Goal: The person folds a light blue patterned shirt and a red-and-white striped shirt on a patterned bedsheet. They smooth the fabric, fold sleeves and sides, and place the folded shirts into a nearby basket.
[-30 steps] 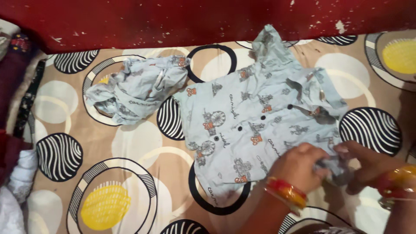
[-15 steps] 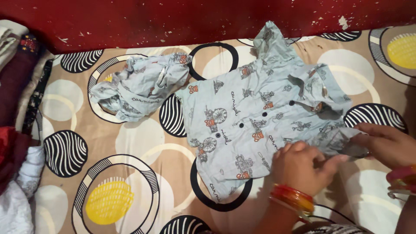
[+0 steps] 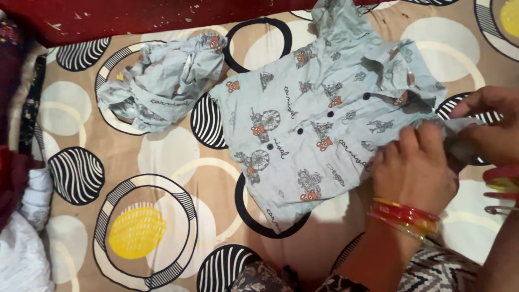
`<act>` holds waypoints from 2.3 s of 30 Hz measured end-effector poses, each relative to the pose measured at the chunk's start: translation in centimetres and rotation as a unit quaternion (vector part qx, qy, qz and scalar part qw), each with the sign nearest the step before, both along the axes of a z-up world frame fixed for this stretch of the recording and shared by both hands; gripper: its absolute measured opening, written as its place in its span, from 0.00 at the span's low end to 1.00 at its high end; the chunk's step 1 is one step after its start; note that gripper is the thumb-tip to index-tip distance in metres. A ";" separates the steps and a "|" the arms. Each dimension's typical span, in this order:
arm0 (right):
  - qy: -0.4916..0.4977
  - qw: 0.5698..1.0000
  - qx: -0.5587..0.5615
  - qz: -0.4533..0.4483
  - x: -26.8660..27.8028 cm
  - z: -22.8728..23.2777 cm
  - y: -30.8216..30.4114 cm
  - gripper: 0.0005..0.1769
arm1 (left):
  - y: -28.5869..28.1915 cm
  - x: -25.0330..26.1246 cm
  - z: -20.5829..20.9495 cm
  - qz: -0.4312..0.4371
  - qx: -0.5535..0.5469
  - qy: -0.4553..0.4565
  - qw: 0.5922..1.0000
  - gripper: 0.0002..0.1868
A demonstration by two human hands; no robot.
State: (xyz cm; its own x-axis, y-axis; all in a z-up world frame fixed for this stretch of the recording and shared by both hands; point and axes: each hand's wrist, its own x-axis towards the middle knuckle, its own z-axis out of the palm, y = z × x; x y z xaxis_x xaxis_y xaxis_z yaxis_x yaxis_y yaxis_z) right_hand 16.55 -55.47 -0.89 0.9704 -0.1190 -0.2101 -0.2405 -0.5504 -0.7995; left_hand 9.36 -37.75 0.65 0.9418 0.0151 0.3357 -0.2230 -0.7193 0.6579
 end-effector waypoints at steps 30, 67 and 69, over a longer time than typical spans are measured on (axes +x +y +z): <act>0.196 0.893 -0.294 0.280 2.5 0.2 11.9 0.39 | 16.3 -7.2 -5.7 -0.052 0.279 0.091 0.955 0.04; -0.407 0.879 0.003 0.246 5.1 4.1 3.4 0.15 | 31.5 -4.7 8.1 0.043 0.265 -0.244 0.932 0.15; -0.310 0.911 -0.071 0.262 3.3 0.3 2.1 0.31 | 30.3 -6.7 4.9 0.014 0.258 -0.173 0.950 0.13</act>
State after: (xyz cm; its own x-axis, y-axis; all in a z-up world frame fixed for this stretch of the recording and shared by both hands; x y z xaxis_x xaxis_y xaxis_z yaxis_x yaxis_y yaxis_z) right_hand 19.80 -53.34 -0.63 0.8294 0.4110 0.3785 0.5577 -0.5692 -0.6042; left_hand 2.67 -7.41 5.59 0.7754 -0.2131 0.5944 -0.3384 -0.9350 0.1062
